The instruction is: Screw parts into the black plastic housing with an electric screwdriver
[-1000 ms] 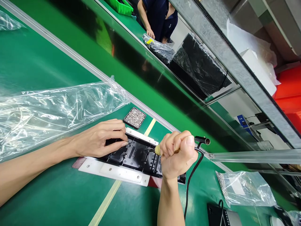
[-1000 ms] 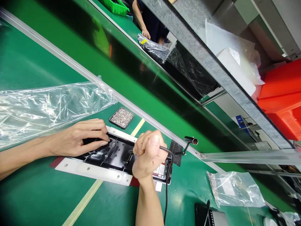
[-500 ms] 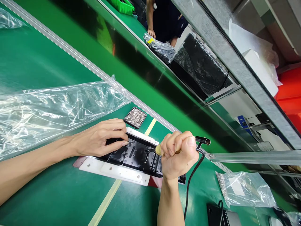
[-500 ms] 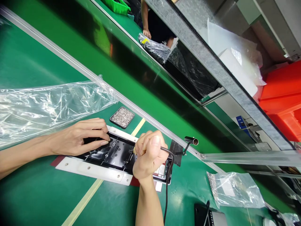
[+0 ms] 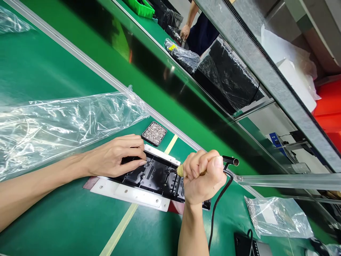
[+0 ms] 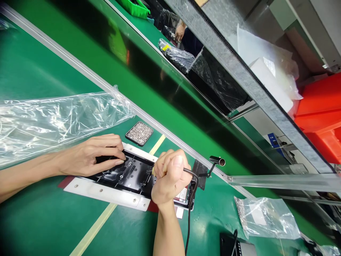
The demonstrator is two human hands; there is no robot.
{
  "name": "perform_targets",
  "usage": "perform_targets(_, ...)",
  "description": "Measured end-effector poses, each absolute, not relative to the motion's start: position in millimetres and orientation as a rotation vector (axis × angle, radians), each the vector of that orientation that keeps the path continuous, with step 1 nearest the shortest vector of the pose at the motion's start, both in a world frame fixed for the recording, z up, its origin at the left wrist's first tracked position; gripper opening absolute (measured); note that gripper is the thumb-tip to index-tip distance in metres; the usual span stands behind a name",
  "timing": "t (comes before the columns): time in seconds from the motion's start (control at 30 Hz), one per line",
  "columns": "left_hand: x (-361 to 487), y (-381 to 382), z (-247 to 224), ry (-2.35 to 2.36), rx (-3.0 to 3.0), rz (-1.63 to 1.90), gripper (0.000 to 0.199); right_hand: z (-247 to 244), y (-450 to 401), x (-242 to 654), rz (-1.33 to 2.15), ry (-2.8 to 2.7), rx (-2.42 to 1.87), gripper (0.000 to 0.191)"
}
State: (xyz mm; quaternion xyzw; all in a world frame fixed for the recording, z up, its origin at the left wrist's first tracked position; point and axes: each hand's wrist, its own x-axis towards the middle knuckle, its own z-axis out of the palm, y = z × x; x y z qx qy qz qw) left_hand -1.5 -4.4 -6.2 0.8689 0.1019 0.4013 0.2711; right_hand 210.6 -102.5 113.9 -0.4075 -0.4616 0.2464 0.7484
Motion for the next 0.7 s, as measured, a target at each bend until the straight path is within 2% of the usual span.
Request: perform_targets(0.7, -1.4, -4.2, -6.0, 0.285, 2.327, 1.085, 0.016, 113.1, -104.0, 211.4, 0.533, -1.014, -0.950, 0.061)
